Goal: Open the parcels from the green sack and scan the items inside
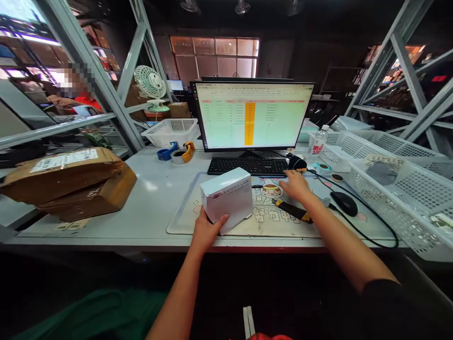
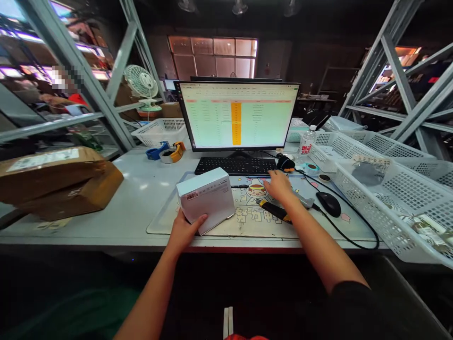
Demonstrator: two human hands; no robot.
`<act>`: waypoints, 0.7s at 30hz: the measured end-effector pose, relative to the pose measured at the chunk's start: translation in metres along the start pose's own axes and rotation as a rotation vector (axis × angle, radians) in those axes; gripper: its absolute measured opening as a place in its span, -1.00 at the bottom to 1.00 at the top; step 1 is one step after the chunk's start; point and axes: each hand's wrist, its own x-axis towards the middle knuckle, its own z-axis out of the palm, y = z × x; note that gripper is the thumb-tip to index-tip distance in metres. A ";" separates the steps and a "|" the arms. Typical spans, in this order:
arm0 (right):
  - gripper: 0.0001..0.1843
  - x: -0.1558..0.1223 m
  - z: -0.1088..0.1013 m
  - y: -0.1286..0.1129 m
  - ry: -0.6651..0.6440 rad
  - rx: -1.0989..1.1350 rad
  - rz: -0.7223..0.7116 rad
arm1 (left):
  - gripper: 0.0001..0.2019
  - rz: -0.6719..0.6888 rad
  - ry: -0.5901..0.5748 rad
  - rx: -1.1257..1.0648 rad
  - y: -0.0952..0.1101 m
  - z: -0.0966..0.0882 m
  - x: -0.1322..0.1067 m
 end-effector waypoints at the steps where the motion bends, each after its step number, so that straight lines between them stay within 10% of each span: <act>1: -0.34 0.010 0.004 -0.009 -0.039 0.020 -0.033 | -0.25 0.001 -0.003 0.002 0.001 0.000 0.000; 13: -0.35 0.062 0.045 -0.055 -0.192 0.087 -0.034 | -0.24 0.037 -0.037 -0.030 -0.001 -0.003 -0.001; 21: -0.35 0.055 0.025 -0.063 -0.117 0.306 -0.034 | -0.23 0.023 -0.048 -0.009 -0.006 -0.003 -0.001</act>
